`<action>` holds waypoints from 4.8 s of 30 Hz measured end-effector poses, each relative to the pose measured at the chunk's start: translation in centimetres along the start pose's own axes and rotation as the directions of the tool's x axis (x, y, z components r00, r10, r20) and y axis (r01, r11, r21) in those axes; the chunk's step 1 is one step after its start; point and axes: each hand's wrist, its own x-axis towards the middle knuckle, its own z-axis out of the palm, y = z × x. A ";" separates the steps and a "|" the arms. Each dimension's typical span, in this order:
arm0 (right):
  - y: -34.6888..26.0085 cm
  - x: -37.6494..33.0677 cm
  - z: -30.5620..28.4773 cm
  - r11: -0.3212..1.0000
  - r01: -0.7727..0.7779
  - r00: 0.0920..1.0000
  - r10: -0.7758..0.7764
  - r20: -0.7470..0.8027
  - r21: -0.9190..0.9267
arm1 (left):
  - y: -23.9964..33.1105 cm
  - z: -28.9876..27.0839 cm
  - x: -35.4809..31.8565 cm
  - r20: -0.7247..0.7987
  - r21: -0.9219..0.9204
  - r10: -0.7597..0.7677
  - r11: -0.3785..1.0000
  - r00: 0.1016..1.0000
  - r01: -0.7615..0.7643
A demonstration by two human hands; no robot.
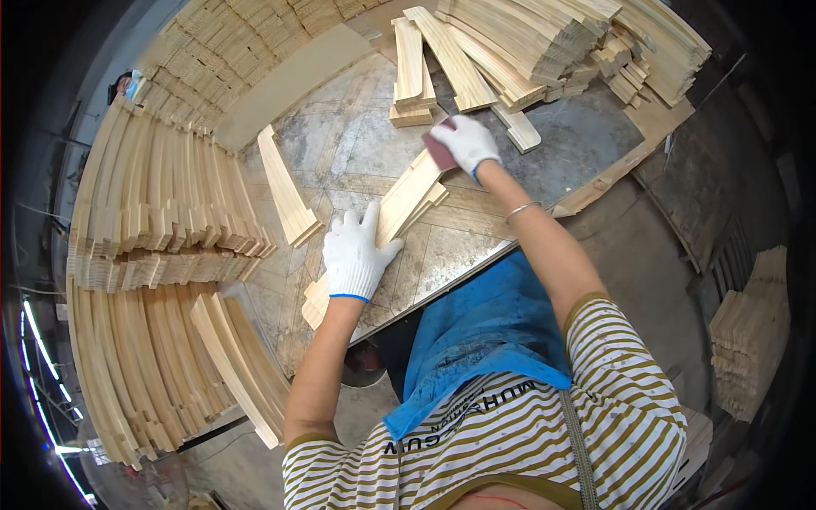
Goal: Sanding individual wooden furniture components manually using sandpaper.
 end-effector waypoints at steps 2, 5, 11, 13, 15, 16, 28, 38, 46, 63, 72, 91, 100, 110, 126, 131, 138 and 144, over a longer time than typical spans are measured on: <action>0.9 -0.4 1.2 0.990 -0.037 0.999 0.038 0.008 -0.133 | 0.2 -0.1 0.1 -0.003 0.008 -0.034 0.999 0.999 0.034; 0.5 -3.7 0.1 0.983 -0.147 0.987 0.139 -0.082 -0.108 | -0.2 0.2 -0.1 -0.053 -0.002 -0.028 1.000 0.998 0.028; -1.4 -8.1 -1.7 0.919 0.384 0.873 -0.392 -0.291 -0.087 | -0.9 -1.5 -0.7 0.031 -0.497 -0.095 0.862 0.995 0.098; -3.1 -9.0 -1.8 0.693 0.683 0.640 -0.720 -0.268 -0.229 | -1.6 -1.9 -1.9 0.102 -0.639 -0.082 0.758 0.991 0.128; -4.1 -9.4 -2.9 0.548 0.699 0.537 -0.826 -0.169 -0.460 | -2.4 -2.2 -3.1 0.308 -0.787 -0.036 0.553 0.951 0.276; -3.5 -8.2 -4.1 0.690 0.607 0.683 -0.707 -0.186 -0.393 | -1.9 -2.9 -3.9 0.301 -0.819 -0.005 0.510 0.953 0.262; 1.9 -8.3 -3.6 0.934 0.094 0.986 -0.041 -0.159 0.343 | -11.0 -5.9 0.2 0.214 -0.977 -0.478 -0.102 0.852 0.188; 3.0 -7.2 -3.6 0.865 -0.066 0.990 0.118 -0.074 0.497 | -21.4 -0.3 11.8 -0.056 -0.807 -0.602 0.497 0.797 0.319; 3.1 -5.4 -3.5 0.875 -0.138 0.989 0.145 0.020 0.465 | -22.0 4.9 13.1 -0.069 -0.561 -0.692 0.623 0.719 0.545; 2.4 -5.0 -3.2 0.901 -0.139 0.987 0.091 0.135 0.411 | -10.4 -0.4 8.8 -0.258 -0.245 -0.383 0.914 0.887 0.324; -1.5 -0.9 0.4 0.999 0.048 0.989 -0.046 0.142 -0.013 | -0.2 2.7 -0.5 -0.040 -0.125 -0.051 0.991 0.998 0.046; -0.8 0.4 2.8 0.966 0.100 0.976 -0.049 0.211 -0.240 | 0.3 3.2 -0.6 -0.116 -0.037 -0.051 0.998 0.992 0.047; 3.1 -7.4 -4.6 0.976 0.101 0.982 -0.066 0.177 -0.195 | -0.9 2.7 -0.8 -0.170 -0.212 -0.062 0.977 0.984 0.025; 2.6 -5.2 -3.5 0.945 -0.044 0.999 0.036 0.031 0.325 | -2.7 0.9 1.6 0.032 -0.300 -0.019 0.954 0.999 0.028; 1.1 -4.1 -1.8 0.961 0.150 0.942 -0.068 0.328 -0.233 | -0.9 2.2 -0.8 0.006 -0.111 -0.138 0.984 0.990 0.137; 1.3 -6.8 -4.5 0.998 0.020 1.000 -0.021 -0.017 -0.065 | -2.1 2.5 -1.2 -0.187 -0.209 -0.119 0.975 0.975 0.079; -5.0 -12.8 0.7 0.670 0.711 0.656 -0.741 -0.144 -0.214 | -1.4 -1.6 -2.4 0.216 -0.742 -0.059 0.639 0.975 0.203; -1.3 -5.4 -4.5 0.973 0.205 0.966 -0.184 -0.179 0.107 | -1.7 -3.0 -5.1 0.426 -0.827 -0.057 0.380 0.903 0.415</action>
